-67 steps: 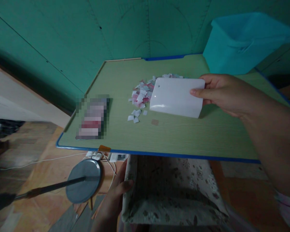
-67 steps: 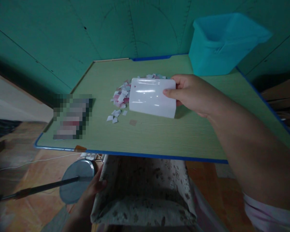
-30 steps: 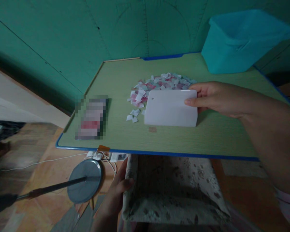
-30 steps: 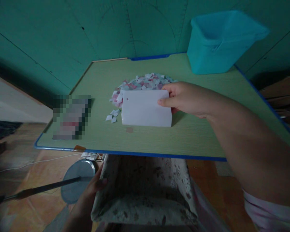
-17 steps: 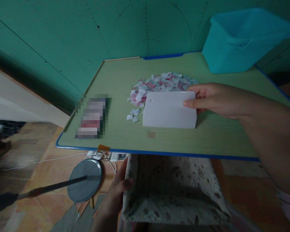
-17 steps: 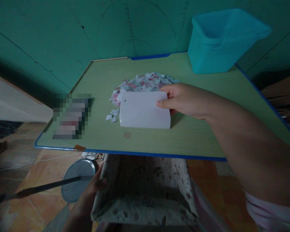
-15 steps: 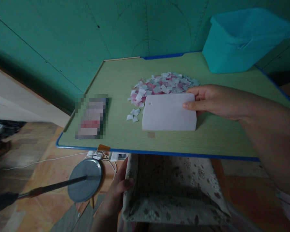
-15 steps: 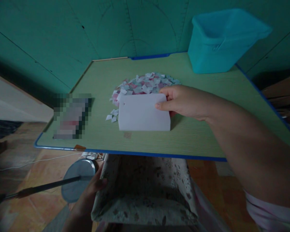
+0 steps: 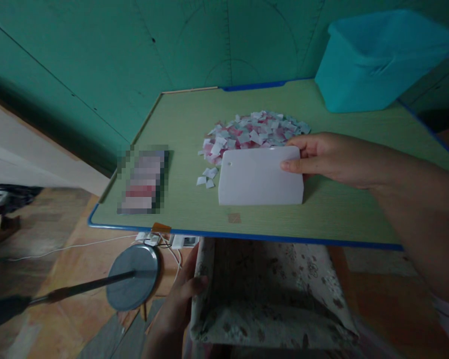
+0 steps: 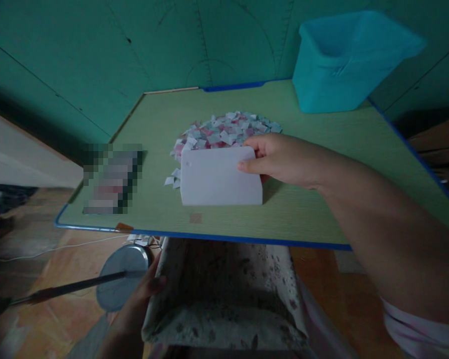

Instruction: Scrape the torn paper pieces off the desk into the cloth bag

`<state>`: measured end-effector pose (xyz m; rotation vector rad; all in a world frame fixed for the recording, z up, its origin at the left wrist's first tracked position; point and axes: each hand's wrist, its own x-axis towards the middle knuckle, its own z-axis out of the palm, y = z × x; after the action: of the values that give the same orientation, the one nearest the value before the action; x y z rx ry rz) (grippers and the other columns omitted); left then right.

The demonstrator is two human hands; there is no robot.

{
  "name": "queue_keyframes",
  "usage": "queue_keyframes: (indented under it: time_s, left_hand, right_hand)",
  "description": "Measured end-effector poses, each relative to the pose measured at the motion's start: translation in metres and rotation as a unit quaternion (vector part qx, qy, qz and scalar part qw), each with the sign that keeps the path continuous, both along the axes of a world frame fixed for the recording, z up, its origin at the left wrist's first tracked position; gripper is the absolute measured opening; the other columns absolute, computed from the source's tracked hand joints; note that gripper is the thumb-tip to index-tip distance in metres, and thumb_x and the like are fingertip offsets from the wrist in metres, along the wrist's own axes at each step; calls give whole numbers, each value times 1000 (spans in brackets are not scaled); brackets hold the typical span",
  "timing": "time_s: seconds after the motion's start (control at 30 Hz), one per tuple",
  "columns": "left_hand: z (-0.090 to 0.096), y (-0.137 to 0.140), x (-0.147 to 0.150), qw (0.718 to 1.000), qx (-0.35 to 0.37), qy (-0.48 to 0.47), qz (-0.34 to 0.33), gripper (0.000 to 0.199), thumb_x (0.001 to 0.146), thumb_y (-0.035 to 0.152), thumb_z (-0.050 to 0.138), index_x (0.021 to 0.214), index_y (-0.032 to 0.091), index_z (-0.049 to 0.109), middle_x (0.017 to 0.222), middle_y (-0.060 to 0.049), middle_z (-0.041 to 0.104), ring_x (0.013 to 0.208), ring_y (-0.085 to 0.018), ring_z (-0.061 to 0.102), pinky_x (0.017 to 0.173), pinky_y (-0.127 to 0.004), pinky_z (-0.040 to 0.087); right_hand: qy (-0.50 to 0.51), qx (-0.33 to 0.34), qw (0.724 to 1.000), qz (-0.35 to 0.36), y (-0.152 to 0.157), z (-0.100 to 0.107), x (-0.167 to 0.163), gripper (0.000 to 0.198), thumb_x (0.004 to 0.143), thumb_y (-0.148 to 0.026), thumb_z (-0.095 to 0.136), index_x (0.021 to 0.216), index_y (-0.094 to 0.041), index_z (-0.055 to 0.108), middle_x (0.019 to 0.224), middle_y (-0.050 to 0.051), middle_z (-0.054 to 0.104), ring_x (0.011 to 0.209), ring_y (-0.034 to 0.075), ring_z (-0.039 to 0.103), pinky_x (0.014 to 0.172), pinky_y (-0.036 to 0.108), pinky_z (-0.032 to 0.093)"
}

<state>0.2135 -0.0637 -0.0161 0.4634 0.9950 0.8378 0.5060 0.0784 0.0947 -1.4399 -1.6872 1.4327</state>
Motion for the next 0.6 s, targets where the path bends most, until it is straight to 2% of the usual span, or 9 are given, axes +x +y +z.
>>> queue_keyframes:
  time_s: [0.1,0.23,0.4,0.6]
  left_hand:
    - [-1,-1,-1,1000,4,-7,4,68,67,20,60,132,29,41,126,1,59,123,-25,42,93,-33,38]
    - [1,-2,-2,1000,-10,-22,5,69,67,20,60,132,30,39,126,1,59,121,-26,44,93,-34,40]
    - [3,-7,-2,999,-25,-10,17,71,66,24,61,133,30,38,117,0,64,113,-28,52,89,-38,44]
    - [1,-7,-3,1000,-17,-2,16,68,66,29,62,131,33,41,117,0,65,115,-30,51,86,-41,46]
  right_hand:
    - [3,-18,1000,19,-2,0,-2,8,71,-25,62,75,-19,58,73,-2,65,63,11,58,54,21,45]
    - [2,-33,999,40,-4,0,-3,12,69,-28,63,75,-19,58,74,-2,65,64,11,59,54,21,46]
    - [12,-19,999,28,-4,2,-4,10,68,-27,63,75,-20,60,70,-3,63,65,10,58,54,20,45]
    - [-8,-22,999,40,-3,0,-3,15,71,-31,60,77,-18,56,73,-1,63,66,11,59,54,21,44]
